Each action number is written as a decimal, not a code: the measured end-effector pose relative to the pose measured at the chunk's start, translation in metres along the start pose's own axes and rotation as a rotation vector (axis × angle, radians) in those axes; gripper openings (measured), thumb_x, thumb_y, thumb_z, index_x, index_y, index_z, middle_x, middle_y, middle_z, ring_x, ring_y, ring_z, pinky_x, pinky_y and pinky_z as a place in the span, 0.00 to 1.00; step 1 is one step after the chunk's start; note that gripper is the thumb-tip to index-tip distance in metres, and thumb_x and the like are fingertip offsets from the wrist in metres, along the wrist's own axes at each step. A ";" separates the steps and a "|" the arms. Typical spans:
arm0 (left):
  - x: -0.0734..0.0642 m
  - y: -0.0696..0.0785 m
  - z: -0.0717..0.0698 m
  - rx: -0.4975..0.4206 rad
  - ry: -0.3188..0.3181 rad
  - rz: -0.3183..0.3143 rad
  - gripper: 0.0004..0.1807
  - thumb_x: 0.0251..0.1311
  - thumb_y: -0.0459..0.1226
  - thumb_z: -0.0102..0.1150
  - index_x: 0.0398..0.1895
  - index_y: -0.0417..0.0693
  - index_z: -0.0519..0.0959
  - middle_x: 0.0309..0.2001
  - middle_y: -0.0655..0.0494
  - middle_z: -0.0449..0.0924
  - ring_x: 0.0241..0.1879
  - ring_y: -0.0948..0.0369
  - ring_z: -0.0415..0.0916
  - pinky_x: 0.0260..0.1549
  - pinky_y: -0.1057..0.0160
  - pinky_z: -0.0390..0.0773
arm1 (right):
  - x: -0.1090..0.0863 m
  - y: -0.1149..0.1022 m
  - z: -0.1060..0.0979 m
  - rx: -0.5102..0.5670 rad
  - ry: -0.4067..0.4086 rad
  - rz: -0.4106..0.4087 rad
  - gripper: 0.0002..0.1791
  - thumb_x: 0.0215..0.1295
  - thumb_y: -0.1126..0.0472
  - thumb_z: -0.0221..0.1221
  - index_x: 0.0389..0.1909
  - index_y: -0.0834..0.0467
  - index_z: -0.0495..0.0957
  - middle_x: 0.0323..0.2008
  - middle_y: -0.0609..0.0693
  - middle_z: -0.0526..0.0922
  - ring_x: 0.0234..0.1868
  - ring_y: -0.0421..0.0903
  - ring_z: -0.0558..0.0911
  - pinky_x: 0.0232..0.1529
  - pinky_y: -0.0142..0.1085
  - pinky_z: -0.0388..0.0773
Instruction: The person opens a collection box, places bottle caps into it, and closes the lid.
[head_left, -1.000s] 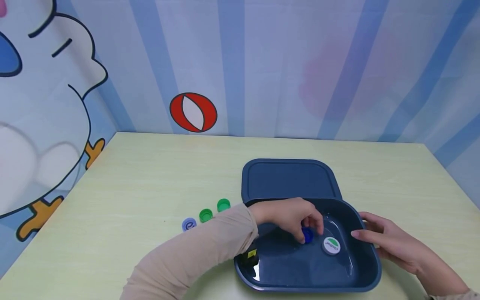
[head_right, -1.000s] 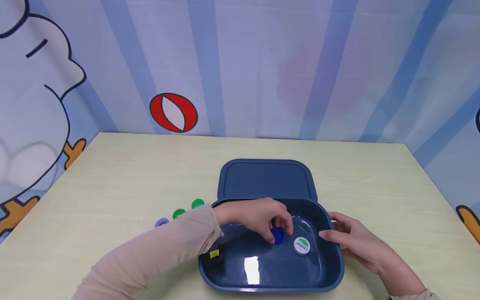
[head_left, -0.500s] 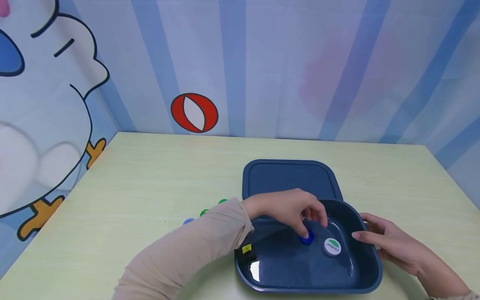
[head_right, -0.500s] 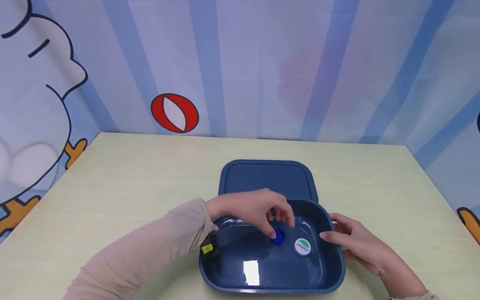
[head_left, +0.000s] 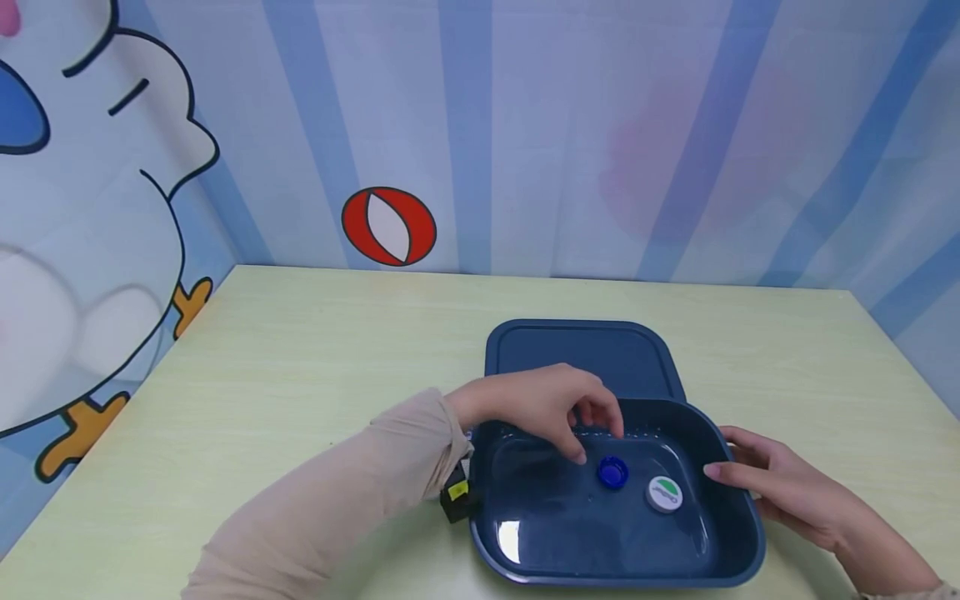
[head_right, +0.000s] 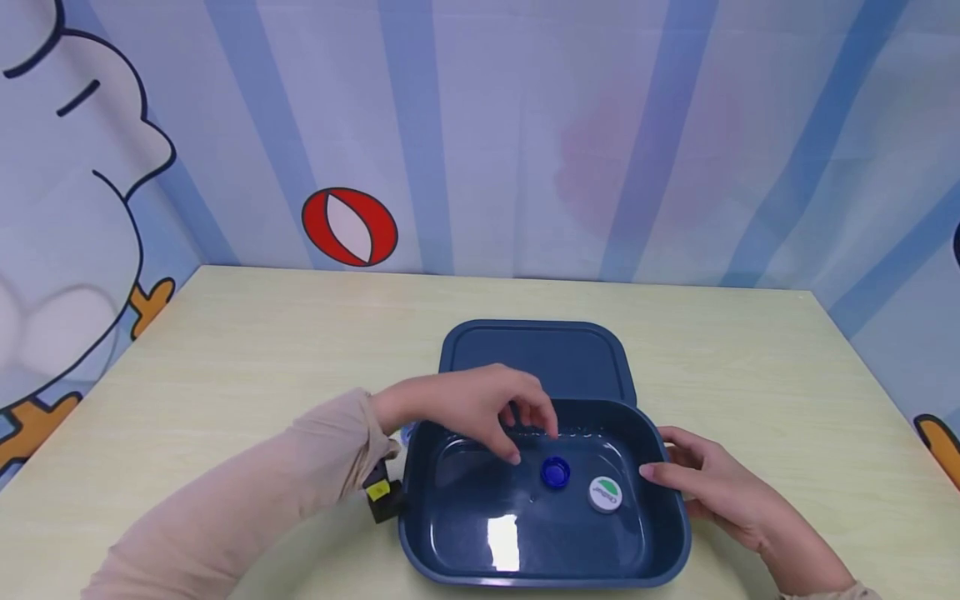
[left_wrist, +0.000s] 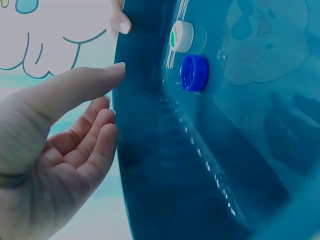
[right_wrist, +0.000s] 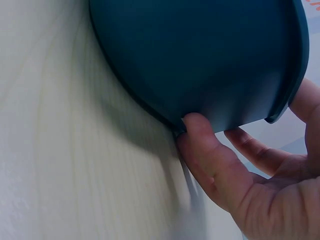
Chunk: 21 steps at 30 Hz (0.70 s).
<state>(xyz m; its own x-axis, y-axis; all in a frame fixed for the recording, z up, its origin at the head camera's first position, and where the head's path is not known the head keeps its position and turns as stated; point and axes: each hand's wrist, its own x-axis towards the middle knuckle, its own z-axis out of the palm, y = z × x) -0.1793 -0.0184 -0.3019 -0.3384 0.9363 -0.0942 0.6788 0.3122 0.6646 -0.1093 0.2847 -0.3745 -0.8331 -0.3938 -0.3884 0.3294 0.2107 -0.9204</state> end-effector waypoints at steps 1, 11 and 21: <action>-0.002 0.000 -0.001 -0.002 0.003 -0.002 0.21 0.49 0.31 0.68 0.48 0.46 0.77 0.46 0.53 0.74 0.43 0.65 0.69 0.42 0.73 0.72 | 0.000 0.000 0.000 0.001 0.000 0.000 0.31 0.69 0.61 0.49 0.65 0.71 0.49 0.50 0.54 0.74 0.44 0.50 0.80 0.43 0.52 0.77; -0.020 -0.005 -0.005 -0.024 0.014 -0.032 0.21 0.49 0.31 0.68 0.49 0.46 0.77 0.47 0.51 0.74 0.44 0.63 0.69 0.42 0.71 0.73 | 0.000 -0.001 0.001 0.009 -0.012 -0.019 0.31 0.69 0.62 0.48 0.65 0.72 0.48 0.49 0.53 0.74 0.44 0.50 0.80 0.43 0.52 0.77; -0.041 -0.009 -0.010 -0.020 0.058 -0.068 0.20 0.48 0.30 0.68 0.48 0.47 0.78 0.46 0.51 0.75 0.43 0.64 0.69 0.42 0.69 0.74 | 0.001 -0.002 0.002 0.020 -0.031 -0.032 0.28 0.70 0.62 0.48 0.64 0.71 0.51 0.49 0.52 0.74 0.44 0.50 0.80 0.43 0.52 0.77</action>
<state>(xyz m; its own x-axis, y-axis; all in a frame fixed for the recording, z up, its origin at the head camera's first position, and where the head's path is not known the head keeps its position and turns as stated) -0.1778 -0.0609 -0.2969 -0.4212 0.9018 -0.0970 0.6397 0.3712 0.6730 -0.1099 0.2826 -0.3736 -0.8295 -0.4274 -0.3594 0.3119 0.1793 -0.9331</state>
